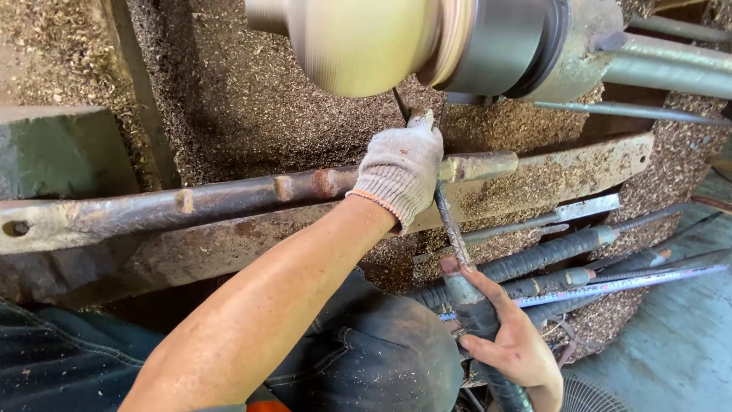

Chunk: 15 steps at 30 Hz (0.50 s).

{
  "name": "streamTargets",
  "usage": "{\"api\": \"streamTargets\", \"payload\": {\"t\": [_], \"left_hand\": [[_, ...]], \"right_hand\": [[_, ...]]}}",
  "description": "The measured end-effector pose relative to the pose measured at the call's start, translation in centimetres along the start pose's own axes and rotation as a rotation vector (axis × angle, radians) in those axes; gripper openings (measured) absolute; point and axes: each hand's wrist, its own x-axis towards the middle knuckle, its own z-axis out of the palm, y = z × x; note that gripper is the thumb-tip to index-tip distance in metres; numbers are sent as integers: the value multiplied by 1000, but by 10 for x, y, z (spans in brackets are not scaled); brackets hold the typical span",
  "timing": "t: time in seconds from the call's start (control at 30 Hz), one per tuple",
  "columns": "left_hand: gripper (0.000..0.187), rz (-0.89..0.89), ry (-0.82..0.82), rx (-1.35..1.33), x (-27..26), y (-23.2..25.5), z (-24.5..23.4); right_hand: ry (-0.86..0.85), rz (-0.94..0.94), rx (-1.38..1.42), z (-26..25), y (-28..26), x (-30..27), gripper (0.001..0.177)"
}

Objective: The person shapes a spinning wooden bowl-like workpiece on a lathe, holding a long cutting chisel against the rotating wood with one gloved hand while steadying the tool with the other. They occasionally reposition the tool and touch the workpiece before resuming cutting.

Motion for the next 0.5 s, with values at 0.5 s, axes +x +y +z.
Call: {"api": "streamTargets", "payload": {"t": [0.5], "left_hand": [[28,95,-133,126,-4,8,-20]], "right_hand": [[73,11,75,22,10,2,86]]}}
